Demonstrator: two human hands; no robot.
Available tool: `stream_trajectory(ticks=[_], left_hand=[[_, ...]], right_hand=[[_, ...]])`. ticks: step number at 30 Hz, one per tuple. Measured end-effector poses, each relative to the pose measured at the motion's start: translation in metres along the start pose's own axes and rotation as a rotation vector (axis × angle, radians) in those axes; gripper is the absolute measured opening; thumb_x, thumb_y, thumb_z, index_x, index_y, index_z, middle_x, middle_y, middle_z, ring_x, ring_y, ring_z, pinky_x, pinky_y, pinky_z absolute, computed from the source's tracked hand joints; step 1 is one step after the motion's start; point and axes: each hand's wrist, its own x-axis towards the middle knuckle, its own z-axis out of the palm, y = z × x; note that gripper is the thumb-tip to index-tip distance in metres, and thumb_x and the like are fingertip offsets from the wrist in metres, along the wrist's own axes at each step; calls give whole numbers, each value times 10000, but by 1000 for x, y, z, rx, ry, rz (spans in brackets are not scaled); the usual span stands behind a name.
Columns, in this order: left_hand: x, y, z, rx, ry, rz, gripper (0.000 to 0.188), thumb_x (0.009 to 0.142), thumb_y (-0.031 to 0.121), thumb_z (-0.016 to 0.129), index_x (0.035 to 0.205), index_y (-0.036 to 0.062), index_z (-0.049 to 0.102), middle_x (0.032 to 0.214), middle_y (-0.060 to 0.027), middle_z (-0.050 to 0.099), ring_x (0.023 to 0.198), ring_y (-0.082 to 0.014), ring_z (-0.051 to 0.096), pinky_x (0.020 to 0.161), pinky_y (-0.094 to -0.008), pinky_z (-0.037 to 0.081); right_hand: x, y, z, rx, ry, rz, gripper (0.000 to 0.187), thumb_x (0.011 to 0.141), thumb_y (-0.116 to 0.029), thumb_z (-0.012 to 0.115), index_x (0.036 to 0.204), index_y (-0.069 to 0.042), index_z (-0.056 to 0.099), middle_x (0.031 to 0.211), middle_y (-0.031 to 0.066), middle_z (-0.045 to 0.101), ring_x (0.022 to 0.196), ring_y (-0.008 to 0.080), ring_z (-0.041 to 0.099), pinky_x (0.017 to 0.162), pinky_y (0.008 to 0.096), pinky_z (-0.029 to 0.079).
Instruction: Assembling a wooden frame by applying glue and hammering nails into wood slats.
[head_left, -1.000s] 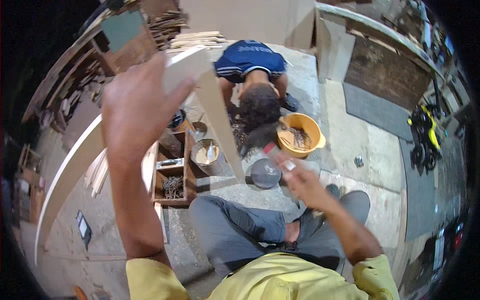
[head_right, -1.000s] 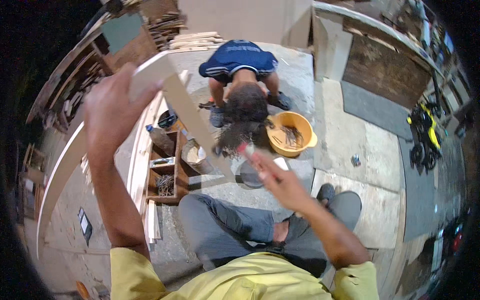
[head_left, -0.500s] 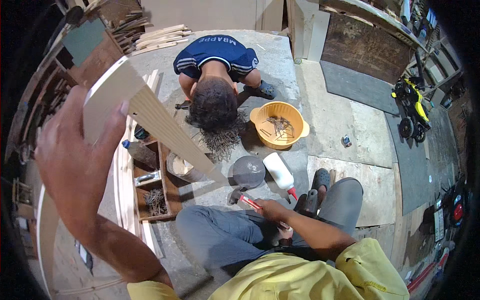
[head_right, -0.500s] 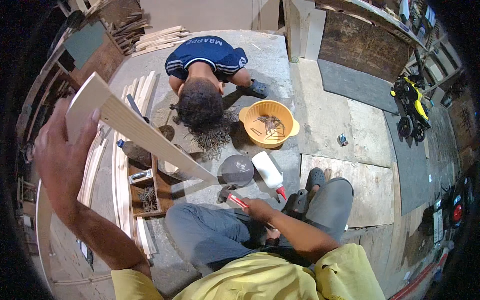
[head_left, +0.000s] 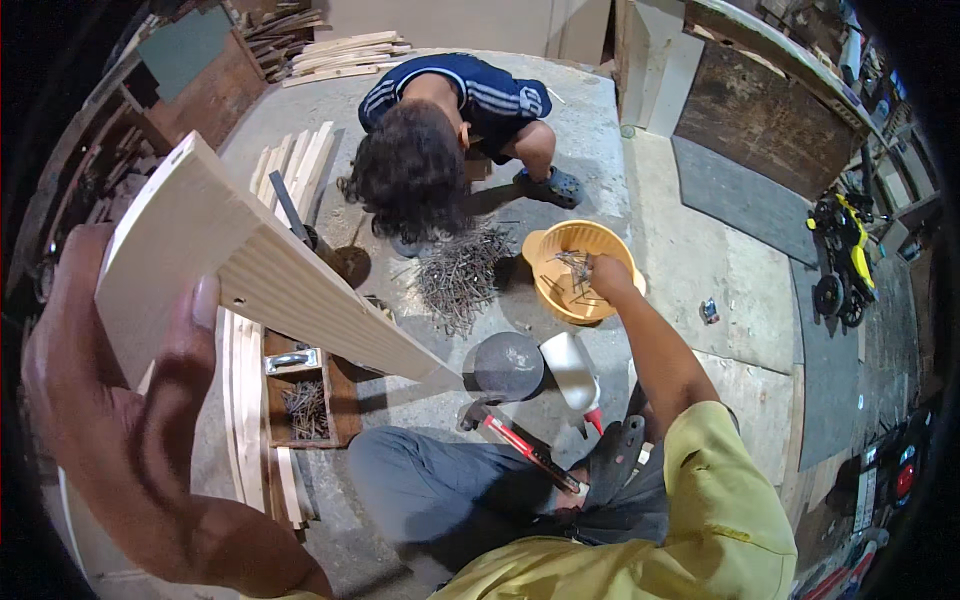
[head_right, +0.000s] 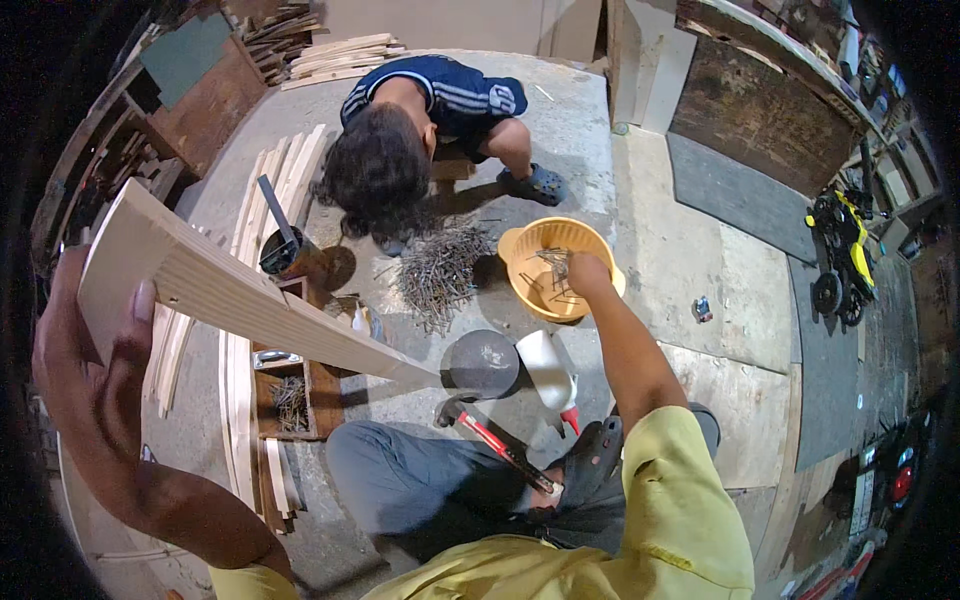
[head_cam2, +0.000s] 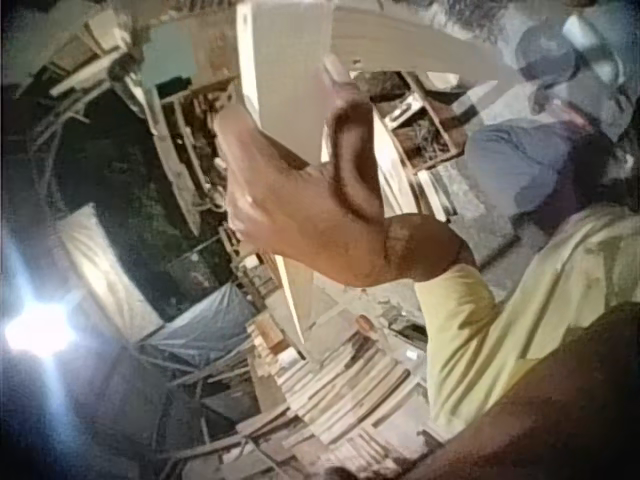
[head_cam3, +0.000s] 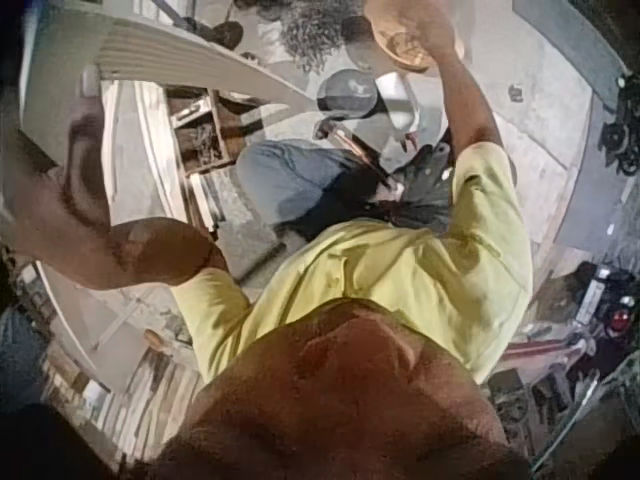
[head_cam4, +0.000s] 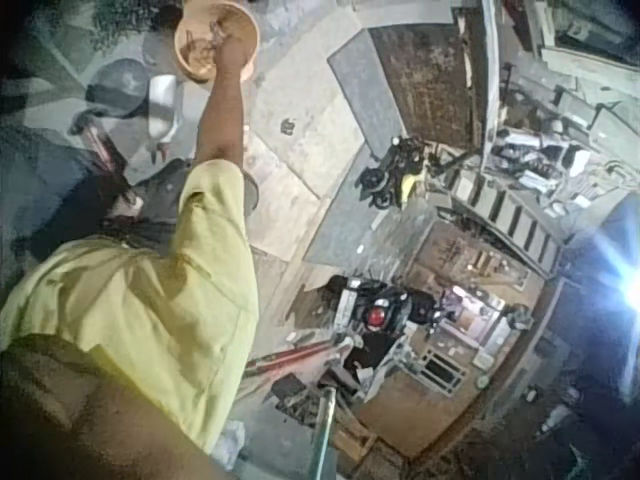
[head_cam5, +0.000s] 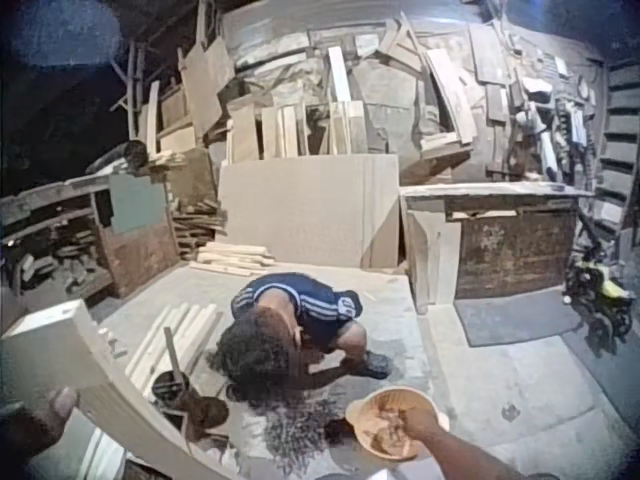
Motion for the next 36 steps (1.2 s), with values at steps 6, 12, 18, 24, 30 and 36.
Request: stream_trajectory(ticks=[6, 12, 18, 24, 30, 36], left_hand=[[4, 13, -15, 48, -84, 88, 578, 865, 500, 671, 1230, 54, 632, 971, -211, 678, 889, -327, 679, 779, -440, 544], [5, 3, -8, -228, 78, 198, 391, 837, 426, 702, 947, 57, 635, 776, -144, 685, 697, -265, 692, 630, -394, 530], [0, 1, -13, -103, 89, 230, 485, 824, 534, 687, 899, 62, 606, 735, -132, 648, 661, -287, 655, 615, -407, 473], [-3, 2, -23, -166, 50, 230, 395, 752, 390, 741, 922, 60, 606, 838, -147, 684, 783, -324, 679, 711, -442, 518], [-5, 0, -28, -179, -9, 222, 383, 745, 348, 754, 943, 53, 615, 871, -128, 696, 826, -301, 701, 758, -421, 540], [-8, 2, -30, -176, -30, 226, 387, 772, 369, 760, 944, 53, 620, 870, -125, 698, 813, -286, 709, 721, -411, 547]], right_hand=[[10, 7, 43, -214, 13, -142, 203, 902, -110, 558, 965, -27, 733, 1031, 192, 723, 979, 332, 708, 826, 448, 571], [-1, -41, -21, -67, 212, -236, 167, 907, -116, 570, 921, -29, 712, 920, 171, 728, 840, 337, 713, 736, 451, 563], [-92, -196, -261, 1190, 273, -769, 151, 1003, -147, 593, 1032, -9, 646, 876, 52, 700, 758, 106, 654, 660, 260, 515], [-208, -309, -383, 1246, 340, -1155, 167, 1028, -155, 563, 1045, 8, 594, 872, 60, 678, 809, 115, 655, 741, 263, 541], [-221, -324, -387, 1078, 329, -1078, 170, 1039, -168, 547, 1017, -2, 576, 830, 55, 656, 782, 109, 635, 719, 263, 530], [-222, -319, -389, 966, 319, -1088, 177, 1032, -179, 562, 1031, -4, 586, 832, 64, 660, 784, 120, 634, 729, 283, 533]])
